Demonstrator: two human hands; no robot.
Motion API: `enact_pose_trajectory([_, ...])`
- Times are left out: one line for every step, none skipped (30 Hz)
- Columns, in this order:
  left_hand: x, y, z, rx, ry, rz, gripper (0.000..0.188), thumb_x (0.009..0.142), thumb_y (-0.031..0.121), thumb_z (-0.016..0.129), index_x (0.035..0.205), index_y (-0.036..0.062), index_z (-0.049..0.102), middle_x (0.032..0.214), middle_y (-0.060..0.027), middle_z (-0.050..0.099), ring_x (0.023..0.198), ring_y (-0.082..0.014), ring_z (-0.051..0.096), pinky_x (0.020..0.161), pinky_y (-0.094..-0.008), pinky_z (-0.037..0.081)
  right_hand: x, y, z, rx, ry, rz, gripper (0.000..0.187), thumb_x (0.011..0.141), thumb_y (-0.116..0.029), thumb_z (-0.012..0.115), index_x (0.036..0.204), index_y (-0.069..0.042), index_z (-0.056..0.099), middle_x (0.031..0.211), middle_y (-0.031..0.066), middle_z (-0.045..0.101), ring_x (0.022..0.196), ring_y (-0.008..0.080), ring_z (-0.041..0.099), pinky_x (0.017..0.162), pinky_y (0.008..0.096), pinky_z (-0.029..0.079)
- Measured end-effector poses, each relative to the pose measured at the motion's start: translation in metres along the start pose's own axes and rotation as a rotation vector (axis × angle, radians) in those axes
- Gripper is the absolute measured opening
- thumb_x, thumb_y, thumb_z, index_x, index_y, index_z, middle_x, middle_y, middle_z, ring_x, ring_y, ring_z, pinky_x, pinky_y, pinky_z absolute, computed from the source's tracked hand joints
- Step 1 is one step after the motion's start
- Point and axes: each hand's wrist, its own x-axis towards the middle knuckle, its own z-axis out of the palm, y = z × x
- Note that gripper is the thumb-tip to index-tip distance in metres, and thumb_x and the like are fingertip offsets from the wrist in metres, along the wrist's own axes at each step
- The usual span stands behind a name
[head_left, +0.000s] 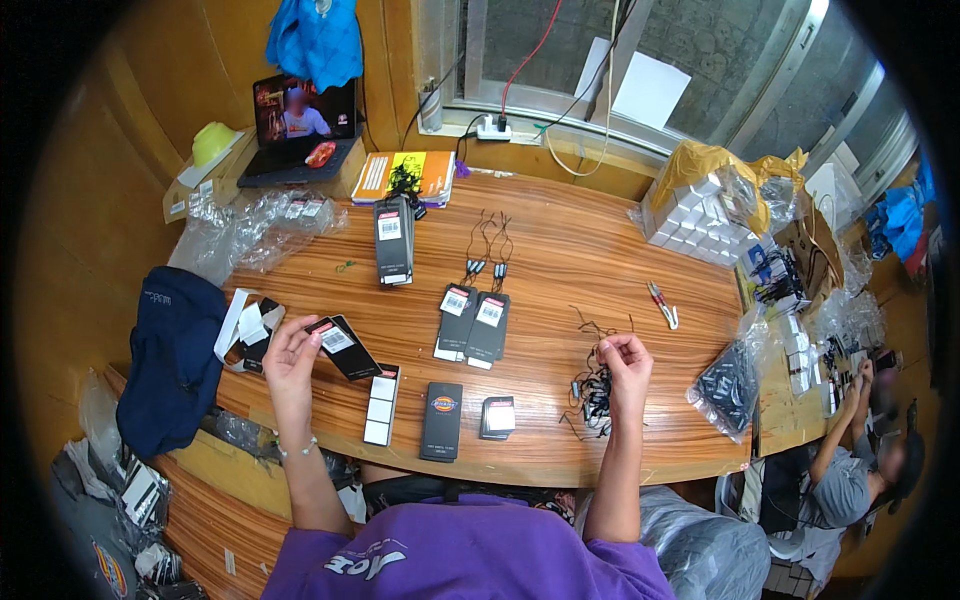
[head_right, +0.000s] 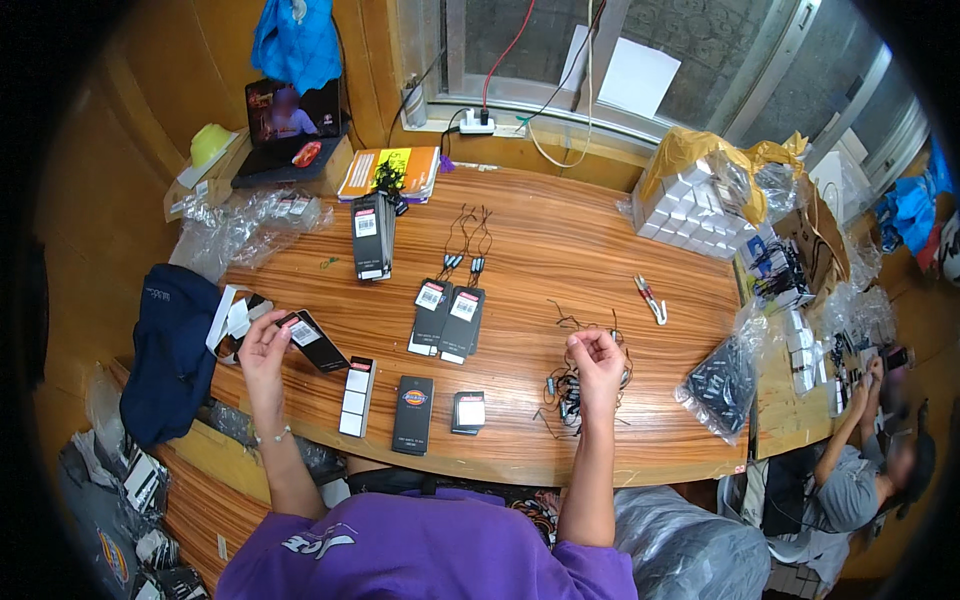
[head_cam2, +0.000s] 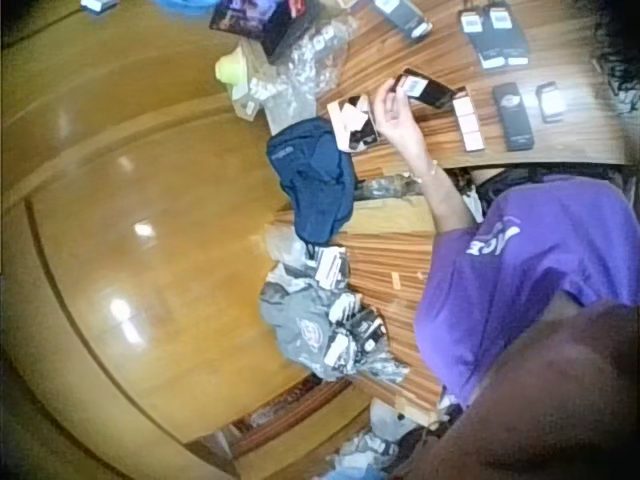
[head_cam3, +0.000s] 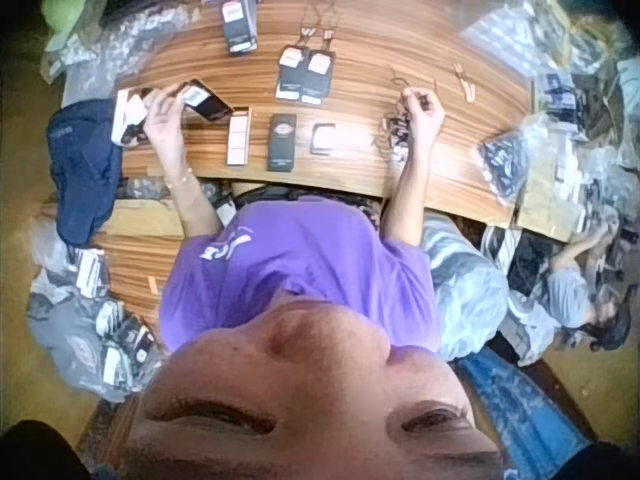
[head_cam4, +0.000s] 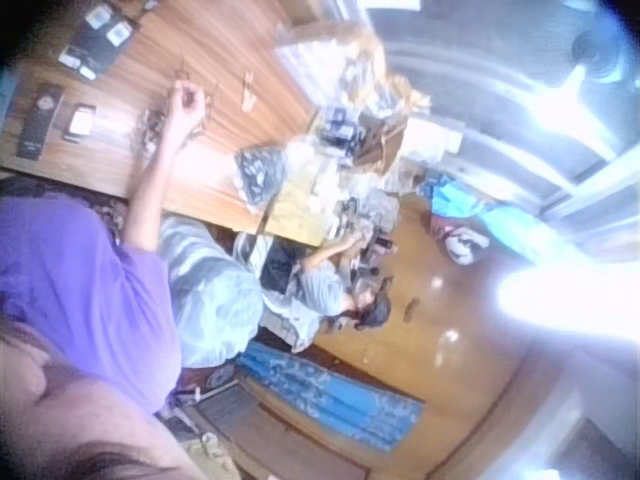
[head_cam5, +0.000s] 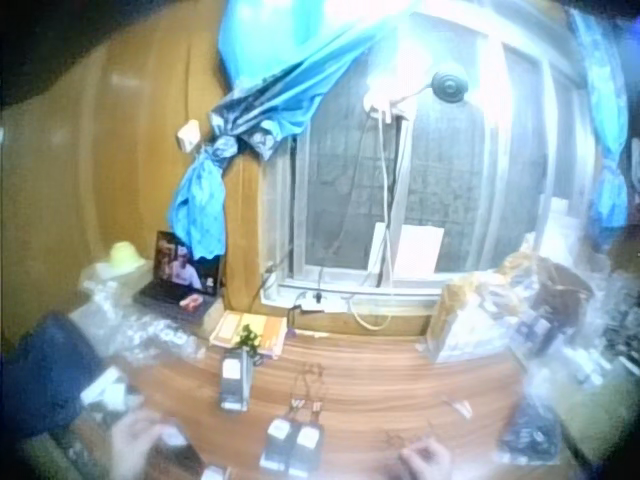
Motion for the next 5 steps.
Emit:
enact_pose_trajectory([-0.003, -0.005, 0.000, 0.009, 0.000, -0.002, 0.022, 0.085, 0.000, 0.053, 0.107, -0.0018, 0.053, 0.093, -0.0074, 0.061, 0.080, -0.0083, 0.056, 0.066, -0.0183, 0.043, 0.000, 0.008, 0.000, -0.006, -0.004, 0.003, 0.005, 0.079, -0.002, 0.061, 0.078, -0.002, 0.057, 0.067, -0.0014, 0.054, 0.059, 0.0052, 0.048, 0.056, 0.0180, 0.039])
enact_pose_trajectory([-0.007, -0.010, 0.000, -0.007, 0.016, -0.001, 0.023, 0.085, 0.000, 0.053, 0.107, -0.0023, 0.054, 0.092, -0.0077, 0.061, 0.076, -0.0073, 0.055, 0.064, -0.0180, 0.043, -0.001, 0.013, 0.000, -0.014, -0.010, 0.007, 0.005, 0.079, -0.002, 0.061, 0.078, -0.002, 0.057, 0.067, -0.0020, 0.053, 0.059, 0.0047, 0.048, 0.056, 0.0177, 0.038])
enact_pose_trajectory([-0.011, -0.013, -0.001, -0.012, 0.025, -0.029, 0.023, 0.085, 0.000, 0.053, 0.108, -0.0022, 0.054, 0.091, -0.0077, 0.061, 0.076, -0.0072, 0.054, 0.064, -0.0181, 0.043, -0.003, 0.017, 0.001, -0.022, -0.017, 0.011, 0.005, 0.079, -0.001, 0.061, 0.078, -0.002, 0.056, 0.066, -0.0026, 0.053, 0.059, 0.0042, 0.047, 0.056, 0.0174, 0.037])
enact_pose_trajectory([-0.014, -0.015, -0.002, -0.016, 0.034, -0.057, 0.024, 0.085, 0.000, 0.053, 0.108, -0.0022, 0.053, 0.091, -0.0077, 0.061, 0.075, -0.0071, 0.054, 0.064, -0.0182, 0.043, -0.004, 0.020, 0.002, -0.083, -0.021, -0.006, 0.006, 0.080, -0.002, 0.061, 0.077, -0.003, 0.056, 0.065, -0.0039, 0.051, 0.060, 0.0030, 0.045, 0.055, 0.0169, 0.035])
enact_pose_trajectory([-0.017, -0.018, -0.004, -0.021, 0.047, -0.080, 0.024, 0.085, 0.000, 0.053, 0.109, -0.0021, 0.053, 0.091, -0.0078, 0.062, 0.075, -0.0071, 0.054, 0.064, -0.0183, 0.043, -0.004, 0.021, 0.004, -0.083, -0.034, -0.007, 0.006, 0.080, -0.002, 0.061, 0.077, -0.003, 0.056, 0.065, -0.0039, 0.051, 0.060, 0.0030, 0.045, 0.055, 0.0169, 0.035])
